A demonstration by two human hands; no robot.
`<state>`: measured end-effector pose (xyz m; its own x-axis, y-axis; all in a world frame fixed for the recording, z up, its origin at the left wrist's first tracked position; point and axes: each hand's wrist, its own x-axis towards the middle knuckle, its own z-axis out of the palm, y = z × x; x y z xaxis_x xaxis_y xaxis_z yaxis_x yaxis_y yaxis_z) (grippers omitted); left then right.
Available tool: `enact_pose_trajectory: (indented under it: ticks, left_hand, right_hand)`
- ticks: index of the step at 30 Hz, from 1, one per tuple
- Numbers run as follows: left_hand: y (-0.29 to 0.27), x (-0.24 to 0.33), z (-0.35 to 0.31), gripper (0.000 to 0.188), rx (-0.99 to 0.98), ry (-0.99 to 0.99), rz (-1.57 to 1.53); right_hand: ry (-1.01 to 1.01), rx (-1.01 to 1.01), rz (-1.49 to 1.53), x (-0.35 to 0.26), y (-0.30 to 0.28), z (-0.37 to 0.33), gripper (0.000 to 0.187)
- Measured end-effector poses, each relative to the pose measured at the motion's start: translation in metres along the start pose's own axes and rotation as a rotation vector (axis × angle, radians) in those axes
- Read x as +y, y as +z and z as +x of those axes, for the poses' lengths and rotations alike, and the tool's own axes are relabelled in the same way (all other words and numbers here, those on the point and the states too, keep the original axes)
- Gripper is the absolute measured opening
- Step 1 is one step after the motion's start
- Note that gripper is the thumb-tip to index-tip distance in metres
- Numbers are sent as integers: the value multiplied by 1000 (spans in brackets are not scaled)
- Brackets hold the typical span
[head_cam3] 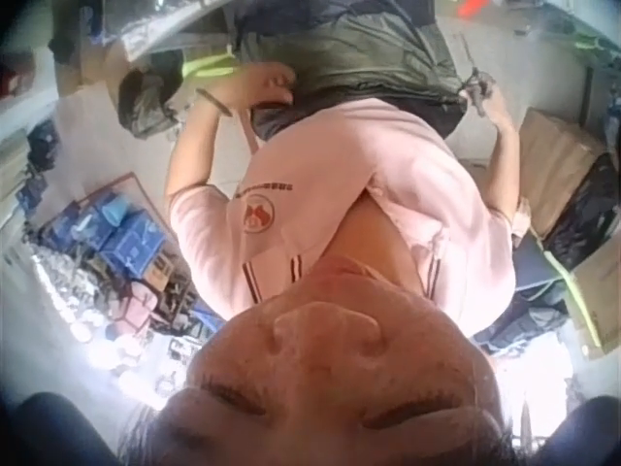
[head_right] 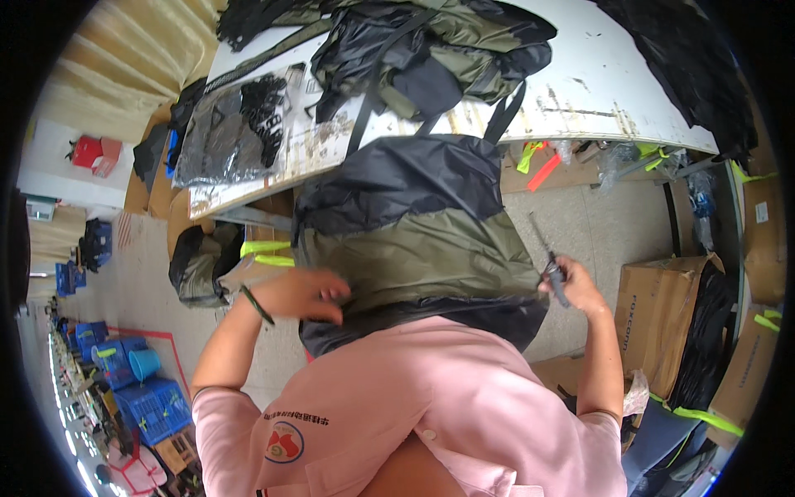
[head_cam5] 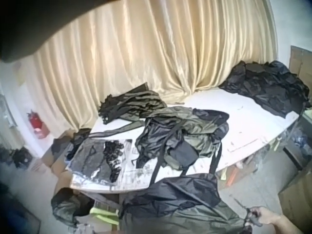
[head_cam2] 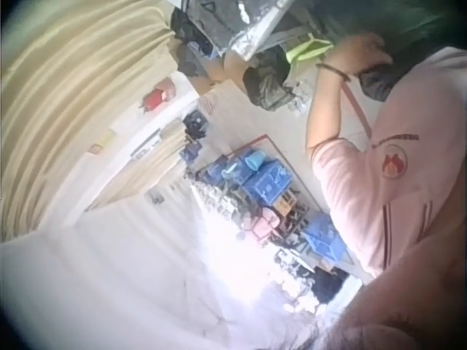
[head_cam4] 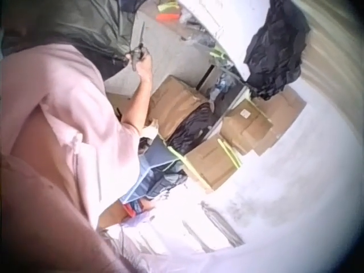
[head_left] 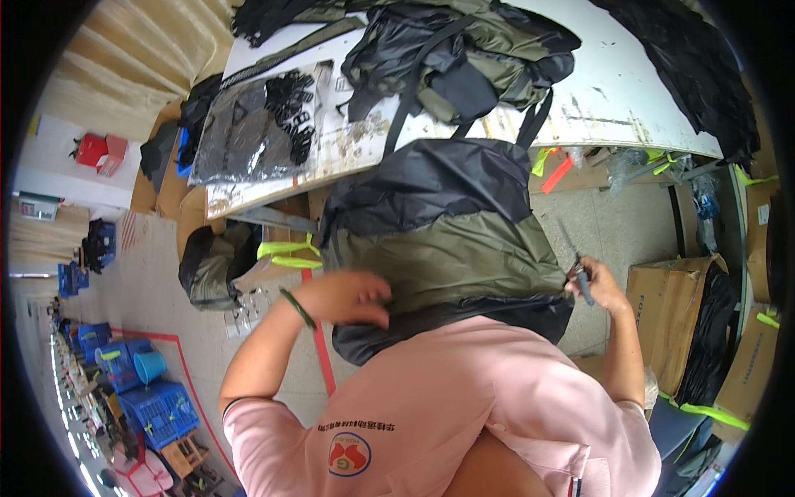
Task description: The person is using scissors to cut and trim excess material from olive green and black fabric components of a backpack or tactical bag at a workshop table.
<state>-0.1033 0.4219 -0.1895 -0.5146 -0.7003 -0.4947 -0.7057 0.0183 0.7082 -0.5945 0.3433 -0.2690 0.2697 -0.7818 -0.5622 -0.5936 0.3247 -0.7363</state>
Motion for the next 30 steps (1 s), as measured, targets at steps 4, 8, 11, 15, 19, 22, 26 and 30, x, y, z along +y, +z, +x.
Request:
enact_pose_trajectory:
  ticks: [4,8,11,15,19,22,26,30]
  left_hand:
    - [-32,-46,17,26,505,-108,-4]
    - [-26,-107,24,26,750,-46,176]
    - [-21,-130,31,29,564,-111,-58]
    - [-12,-141,32,26,558,-108,-428]
    - [-13,-135,25,25,656,-95,-236]
    - [-13,-131,20,23,667,-41,-327]
    - [-13,-112,27,20,527,8,-628]
    - [-24,-99,44,16,365,18,-649]
  right_hand:
    - [-232,244,26,-30,0,9,12]
    - [-350,57,279,-92,34,40,12]
    - [-673,3,-173,-104,60,79,24]
    - [-560,133,-549,-116,81,110,35]
    - [-515,208,-300,-90,68,143,33]
    - [-448,72,87,-101,35,123,29]
    - [-296,27,142,-119,-8,81,30]
    - [-152,39,74,-115,-23,69,31]
